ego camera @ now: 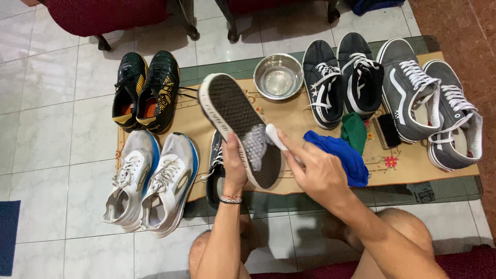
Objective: The person scrubs the sole of a black sneaker with a white brush, repeatedly dipping the brush into a metal bowl of water. The person holds the shoe in one hand and scrubs the sole with the other, focusing on the textured pattern of the sole.
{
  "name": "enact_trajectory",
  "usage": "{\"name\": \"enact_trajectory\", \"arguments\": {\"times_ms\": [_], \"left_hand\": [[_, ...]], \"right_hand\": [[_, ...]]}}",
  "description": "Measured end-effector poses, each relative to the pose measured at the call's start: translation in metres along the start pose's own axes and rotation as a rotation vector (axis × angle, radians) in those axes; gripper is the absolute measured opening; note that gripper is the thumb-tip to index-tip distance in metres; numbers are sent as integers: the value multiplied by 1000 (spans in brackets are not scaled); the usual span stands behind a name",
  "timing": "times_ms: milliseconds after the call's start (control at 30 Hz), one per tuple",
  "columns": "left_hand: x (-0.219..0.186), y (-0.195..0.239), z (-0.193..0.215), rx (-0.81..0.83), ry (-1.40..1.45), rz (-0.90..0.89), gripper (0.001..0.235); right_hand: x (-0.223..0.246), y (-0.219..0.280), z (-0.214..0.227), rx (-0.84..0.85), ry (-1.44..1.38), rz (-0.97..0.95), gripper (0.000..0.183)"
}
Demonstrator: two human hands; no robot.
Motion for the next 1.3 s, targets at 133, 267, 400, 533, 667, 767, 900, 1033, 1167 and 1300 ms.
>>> {"name": "enact_trajectory", "arguments": {"times_ms": [133,267,400,533,667,767,900,1033,1167,1300], "left_hand": [[-22,-4,-4,37,-115,-87,65],[13,-5,19,-62,-47,-36,64],[-43,-8,-14,-68,-75,-41,65],[-70,-8,-25,-195,31,1,70],[-106,-3,-43,-200,72,77,87],[-94,-7,-35,-209,82,78,85],[-107,-9,-37,-197,111,90,95],[-92,-9,-27,-228,92,71,91],[-92,-13,-15,-246,44,53,88],[-121,-10,-32,-228,32,15,86]], "right_hand": [[2,-2,4,-3,14,17,49],[3,2,0,-14,-26,73,38],[-3,-11,5,-49,23,117,47],[12,11,-10,-23,1,140,44],[9,-2,-4,-53,19,182,36],[17,5,-9,-71,33,189,38],[26,5,-4,-31,42,222,40],[15,2,-8,-13,61,159,46],[19,7,-10,28,42,233,47],[8,5,-15,31,58,174,49]]}}
Point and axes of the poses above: each hand's wrist, its own y-axis away from the middle knuckle, its own z-axis out of the back of the hand, x = y × z, the point moved 1 cm from there along -y, towards the middle knuckle, and after that the axes turned 4 degrees about x, right-handed, at the moved point
